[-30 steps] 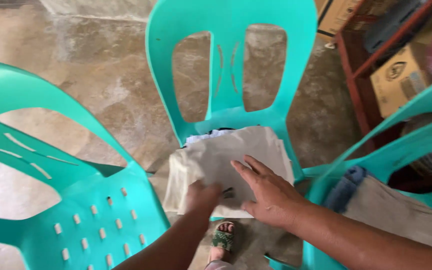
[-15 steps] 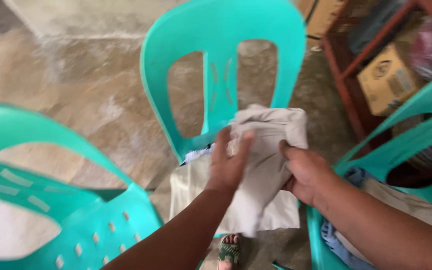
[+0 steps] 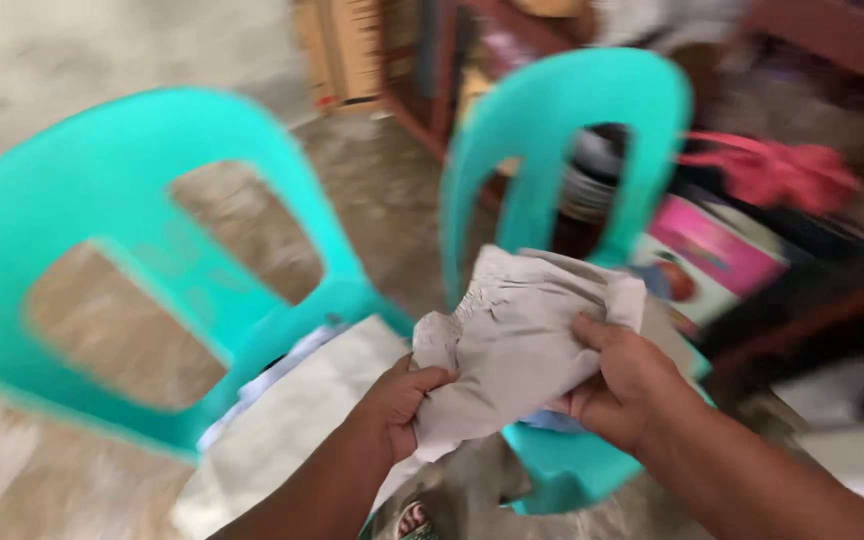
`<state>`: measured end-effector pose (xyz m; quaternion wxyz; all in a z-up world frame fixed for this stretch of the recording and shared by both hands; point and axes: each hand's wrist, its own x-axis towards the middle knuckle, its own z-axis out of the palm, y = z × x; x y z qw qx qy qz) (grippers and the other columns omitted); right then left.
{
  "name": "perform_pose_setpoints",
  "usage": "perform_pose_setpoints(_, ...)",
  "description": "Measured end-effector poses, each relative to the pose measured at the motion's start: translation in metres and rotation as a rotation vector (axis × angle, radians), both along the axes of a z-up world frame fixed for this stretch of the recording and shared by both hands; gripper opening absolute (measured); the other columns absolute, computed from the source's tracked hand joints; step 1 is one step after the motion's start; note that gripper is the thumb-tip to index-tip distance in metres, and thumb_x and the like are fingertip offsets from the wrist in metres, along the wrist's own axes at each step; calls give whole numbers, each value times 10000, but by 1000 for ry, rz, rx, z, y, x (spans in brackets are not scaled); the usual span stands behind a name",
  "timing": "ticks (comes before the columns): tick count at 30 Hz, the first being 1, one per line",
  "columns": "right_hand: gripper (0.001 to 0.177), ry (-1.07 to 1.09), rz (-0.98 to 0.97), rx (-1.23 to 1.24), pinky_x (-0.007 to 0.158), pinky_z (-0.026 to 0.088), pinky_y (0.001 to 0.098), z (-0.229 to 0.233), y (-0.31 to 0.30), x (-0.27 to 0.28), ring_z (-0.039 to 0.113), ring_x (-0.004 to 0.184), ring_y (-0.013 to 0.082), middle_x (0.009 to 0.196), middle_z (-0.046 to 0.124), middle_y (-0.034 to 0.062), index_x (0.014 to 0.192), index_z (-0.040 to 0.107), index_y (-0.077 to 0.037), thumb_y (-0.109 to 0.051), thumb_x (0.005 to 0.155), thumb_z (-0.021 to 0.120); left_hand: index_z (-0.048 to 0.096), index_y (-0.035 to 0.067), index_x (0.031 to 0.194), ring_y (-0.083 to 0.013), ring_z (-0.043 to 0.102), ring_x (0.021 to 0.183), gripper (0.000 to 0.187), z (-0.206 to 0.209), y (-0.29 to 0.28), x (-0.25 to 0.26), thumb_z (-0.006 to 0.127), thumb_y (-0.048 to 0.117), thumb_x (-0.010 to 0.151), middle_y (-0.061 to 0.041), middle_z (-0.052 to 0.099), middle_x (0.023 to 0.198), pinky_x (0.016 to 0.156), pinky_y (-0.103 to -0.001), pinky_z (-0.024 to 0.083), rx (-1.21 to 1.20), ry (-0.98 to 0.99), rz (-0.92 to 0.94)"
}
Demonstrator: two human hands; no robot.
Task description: Folding laundry and organizing folded clothes from chairs into a chest of drawers.
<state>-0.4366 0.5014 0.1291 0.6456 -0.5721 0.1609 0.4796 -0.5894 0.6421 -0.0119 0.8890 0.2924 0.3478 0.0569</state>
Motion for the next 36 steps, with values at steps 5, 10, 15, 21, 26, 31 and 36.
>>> perform_pose_setpoints(5, 386, -19, -284, -2, 1033, 542, 562, -1, -118, 39, 659, 1214, 349, 1307, 663, 153, 1350, 533, -57, -255, 1030, 445, 476, 168, 1416, -343, 751, 931, 683, 35, -74, 84, 609, -30, 777, -160, 716, 1168, 726, -571, 625, 93, 121, -185)
perform_pose_setpoints(10, 363, -2, -617, 15, 1053, 517, 521, -36, -259, 86, 635, 1209, 306, 1333, 628, 134, 1359, 532, -83, -214, 1023, 485, 443, 189, 1461, -359, 731, 934, 797, 43, -182, 165, 590, -81, 725, -199, 709, 1192, 737, -530, 630, 217, 108, -328)
perform_pose_setpoints(15, 387, -19, -848, 29, 1011, 576, 470, -61, -407, 117, 667, 1172, 307, 1301, 653, 158, 1343, 537, -11, -86, 965, 582, 472, 175, 1471, -271, 704, 997, 791, 68, -303, 230, 595, -69, 729, -106, 709, 1186, 806, -449, 606, 312, 93, -503)
perform_pose_setpoints(21, 381, -194, -807, 54, 964, 574, 430, -96, -579, 167, 680, 1104, 285, 1227, 687, 125, 1272, 581, 3, -17, 894, 623, 538, 131, 1443, -244, 719, 992, 773, 63, -430, 304, 614, -89, 706, -100, 727, 1178, 820, -408, 613, 345, -87, -636)
perform_pose_setpoints(26, 359, -213, -1027, 32, 921, 546, 440, -60, -634, 180, 670, 1107, 251, 1258, 679, 105, 1291, 581, -37, -81, 935, 593, 505, 111, 1435, -276, 730, 952, 753, 65, -500, 364, 599, -82, 713, -132, 727, 1164, 811, -435, 621, 380, -127, -768)
perform_pose_setpoints(31, 372, -183, -1212, -22, 951, 517, 458, -25, -661, 209, 652, 1166, 218, 1300, 676, 39, 1342, 574, -136, -149, 971, 546, 510, 106, 1440, -284, 731, 954, 767, 76, -555, 427, 613, -76, 701, -133, 730, 1152, 803, -431, 620, 354, -201, -841)
perform_pose_setpoints(36, 409, -215, -1285, -64, 1025, 520, 470, 1, -683, 254, 655, 1225, 230, 1327, 683, 58, 1383, 567, -119, -147, 977, 531, 523, 84, 1443, -248, 734, 1010, 746, 34, -600, 507, 631, -57, 719, -122, 728, 1196, 859, -405, 607, 330, -330, -897)
